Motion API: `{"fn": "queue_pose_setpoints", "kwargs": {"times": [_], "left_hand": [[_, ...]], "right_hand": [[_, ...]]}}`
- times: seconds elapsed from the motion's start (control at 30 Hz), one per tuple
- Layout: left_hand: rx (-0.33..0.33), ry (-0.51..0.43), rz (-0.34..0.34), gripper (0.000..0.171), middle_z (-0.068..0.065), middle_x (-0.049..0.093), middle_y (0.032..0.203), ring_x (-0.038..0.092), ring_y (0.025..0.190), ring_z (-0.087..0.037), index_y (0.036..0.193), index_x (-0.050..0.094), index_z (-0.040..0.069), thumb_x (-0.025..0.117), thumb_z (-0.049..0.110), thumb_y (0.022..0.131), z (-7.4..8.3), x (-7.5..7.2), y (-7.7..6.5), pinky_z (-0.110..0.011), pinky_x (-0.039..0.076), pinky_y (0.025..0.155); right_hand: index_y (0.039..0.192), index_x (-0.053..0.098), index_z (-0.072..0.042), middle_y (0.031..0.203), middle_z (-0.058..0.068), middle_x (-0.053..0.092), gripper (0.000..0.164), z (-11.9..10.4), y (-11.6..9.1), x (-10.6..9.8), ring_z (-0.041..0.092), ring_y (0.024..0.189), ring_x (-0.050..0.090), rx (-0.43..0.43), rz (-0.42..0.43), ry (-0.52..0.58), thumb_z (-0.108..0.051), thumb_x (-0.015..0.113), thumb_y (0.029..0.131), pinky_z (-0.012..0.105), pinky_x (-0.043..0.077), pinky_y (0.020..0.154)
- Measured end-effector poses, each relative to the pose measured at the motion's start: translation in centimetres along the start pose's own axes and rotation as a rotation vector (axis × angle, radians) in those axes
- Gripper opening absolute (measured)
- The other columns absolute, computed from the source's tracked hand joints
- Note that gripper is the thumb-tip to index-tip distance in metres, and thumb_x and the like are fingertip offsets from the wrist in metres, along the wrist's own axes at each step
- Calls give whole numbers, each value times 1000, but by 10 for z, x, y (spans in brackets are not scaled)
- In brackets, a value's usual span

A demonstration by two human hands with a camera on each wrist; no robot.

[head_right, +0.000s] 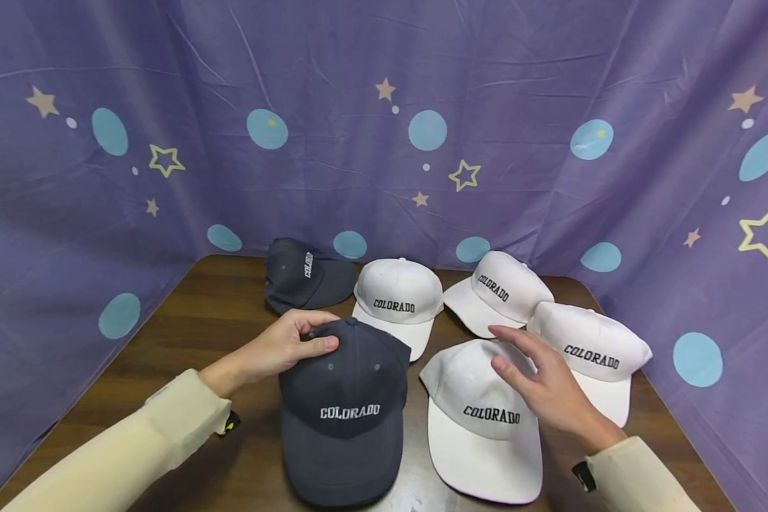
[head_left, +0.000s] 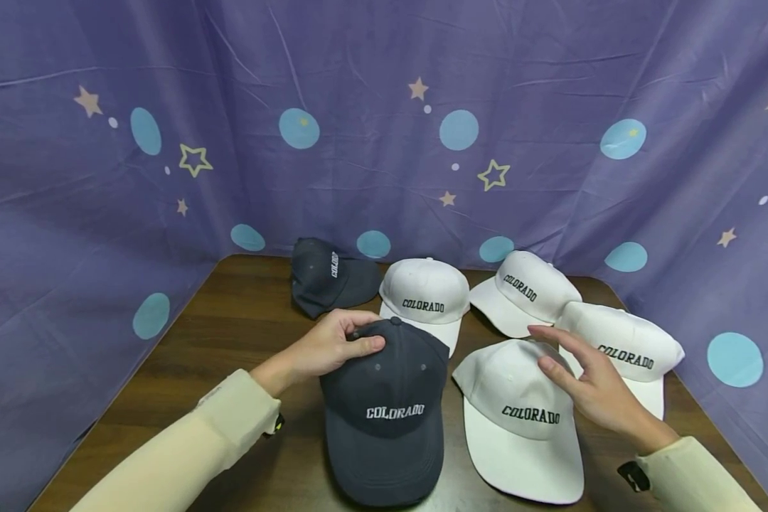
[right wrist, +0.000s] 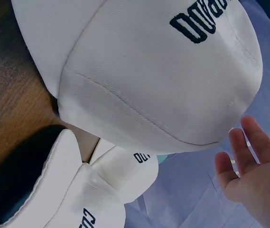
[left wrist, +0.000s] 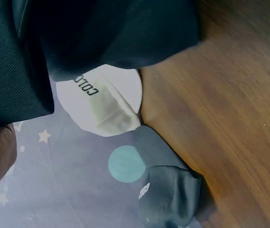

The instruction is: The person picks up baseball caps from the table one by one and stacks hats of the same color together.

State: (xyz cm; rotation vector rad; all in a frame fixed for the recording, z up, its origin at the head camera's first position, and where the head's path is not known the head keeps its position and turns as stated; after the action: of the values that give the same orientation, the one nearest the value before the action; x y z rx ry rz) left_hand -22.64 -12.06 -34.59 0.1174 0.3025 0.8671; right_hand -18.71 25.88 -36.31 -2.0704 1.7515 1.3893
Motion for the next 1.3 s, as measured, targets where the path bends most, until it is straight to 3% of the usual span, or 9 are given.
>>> {"fn": "queue_pose_setpoints", "kwargs": {"times": [0.17,0.33,0.5,0.6,0.83,1.1,1.3], "left_hand": [[6,169,65,29,-6,69,102,65,87,-19,119,62,7,64,12,91,-12,-4,5,-29,52,75],[28,377,135,32,4,67,107,61,95,-11,119,63,16,69,24,89,-20,-8,5,-31,49,82],[77,599,171,33,11,65,102,58,89,-7,118,65,24,70,33,87,-26,-7,4,-31,49,79],[83,680,172,32,11,61,94,54,81,-7,118,65,24,69,32,87,-29,-4,3,-30,47,73],[55,735,137,32,9,54,91,52,82,-7,119,65,23,67,32,89,-36,3,-3,-31,47,74],[58,743,163,30,9,55,94,53,86,-8,119,63,20,64,31,92,-41,3,-7,-33,47,78],[77,736,190,30,10,56,96,52,84,-7,120,62,17,62,30,94,-42,1,-9,-32,47,74]], "right_hand": [[135,51,-17,130,-3,55,47,1,-1,1,14,125,43,2,-1,9,-9,63,90,16,27,103],[135,51,-16,131,1,55,46,2,-2,1,13,126,42,4,-2,9,-9,63,91,15,26,103],[135,51,-16,130,-1,55,46,3,-3,2,14,126,42,1,-2,17,-8,63,91,16,26,103],[134,51,-17,130,-2,55,46,3,-3,3,15,126,42,-4,-2,21,-8,63,91,16,26,103],[134,52,-16,129,-4,55,47,2,-2,5,15,126,42,-5,-5,28,-7,63,90,17,25,104],[135,51,-16,129,-4,55,46,2,-3,4,15,125,42,0,-2,20,-8,63,91,16,26,103],[135,51,-16,130,3,55,46,3,-4,4,14,125,42,-3,-1,25,-7,62,91,15,25,103]]}}
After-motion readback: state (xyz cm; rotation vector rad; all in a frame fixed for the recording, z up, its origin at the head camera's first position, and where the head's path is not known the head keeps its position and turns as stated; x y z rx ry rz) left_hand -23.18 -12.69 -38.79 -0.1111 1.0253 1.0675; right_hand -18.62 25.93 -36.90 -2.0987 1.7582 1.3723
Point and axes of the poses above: each hand's wrist, its own y-axis towards the middle knuckle, its own x-axis out of the palm, z = x × y, the point moved 3 cm from there along y, towards the middle knuckle
